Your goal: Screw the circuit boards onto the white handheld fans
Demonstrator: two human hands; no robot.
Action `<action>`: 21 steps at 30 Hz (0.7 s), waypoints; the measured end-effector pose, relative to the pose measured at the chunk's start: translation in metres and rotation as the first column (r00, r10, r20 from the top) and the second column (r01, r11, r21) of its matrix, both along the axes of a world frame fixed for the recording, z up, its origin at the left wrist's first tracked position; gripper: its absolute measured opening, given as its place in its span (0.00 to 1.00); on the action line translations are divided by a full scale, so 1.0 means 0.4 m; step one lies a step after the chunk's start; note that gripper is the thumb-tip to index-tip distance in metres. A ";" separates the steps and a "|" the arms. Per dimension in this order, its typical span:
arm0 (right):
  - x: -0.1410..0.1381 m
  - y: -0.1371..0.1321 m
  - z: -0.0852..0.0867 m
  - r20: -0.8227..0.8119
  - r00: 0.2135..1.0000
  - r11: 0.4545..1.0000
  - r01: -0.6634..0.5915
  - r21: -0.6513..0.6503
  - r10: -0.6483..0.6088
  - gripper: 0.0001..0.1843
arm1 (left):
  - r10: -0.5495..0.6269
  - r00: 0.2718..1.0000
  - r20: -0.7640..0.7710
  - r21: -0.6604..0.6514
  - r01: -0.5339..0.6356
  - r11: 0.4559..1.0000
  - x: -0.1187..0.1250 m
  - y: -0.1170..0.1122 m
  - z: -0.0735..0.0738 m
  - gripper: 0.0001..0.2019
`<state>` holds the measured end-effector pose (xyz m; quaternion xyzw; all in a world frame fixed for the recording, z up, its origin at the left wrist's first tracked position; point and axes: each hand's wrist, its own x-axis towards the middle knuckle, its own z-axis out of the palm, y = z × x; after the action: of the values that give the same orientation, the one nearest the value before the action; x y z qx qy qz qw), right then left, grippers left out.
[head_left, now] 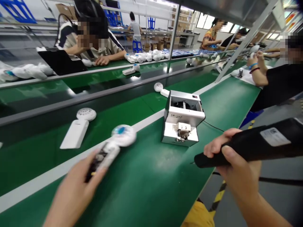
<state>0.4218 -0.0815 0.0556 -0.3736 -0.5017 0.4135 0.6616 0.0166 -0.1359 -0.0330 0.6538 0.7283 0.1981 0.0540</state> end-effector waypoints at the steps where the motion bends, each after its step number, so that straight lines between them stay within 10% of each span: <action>1: 0.005 0.002 0.007 -0.003 1.000 1.000 0.010 0.006 -0.010 0.14 | -0.135 0.990 0.034 0.008 0.135 0.991 0.078 0.009 0.001 0.30; 6: 0.020 0.004 0.037 -0.019 0.998 0.998 0.062 0.022 -0.062 0.15 | -0.578 0.811 0.089 -0.061 0.584 0.809 0.297 0.053 -0.016 0.26; 14: -0.033 0.076 0.075 -0.121 0.985 0.975 0.143 0.171 -0.123 0.14 | -0.693 0.693 -0.200 -0.215 0.659 0.721 0.393 0.097 0.003 0.29; 21: -0.099 0.132 0.083 -0.105 0.990 0.943 0.125 0.308 -0.097 0.15 | -0.663 0.691 -0.288 -0.273 0.604 0.749 0.434 0.108 0.037 0.27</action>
<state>0.3822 -0.0285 0.0887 -0.2726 -0.5094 0.3066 0.7564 0.1901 -0.0928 -0.0181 0.8836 0.4667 -0.0164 0.0332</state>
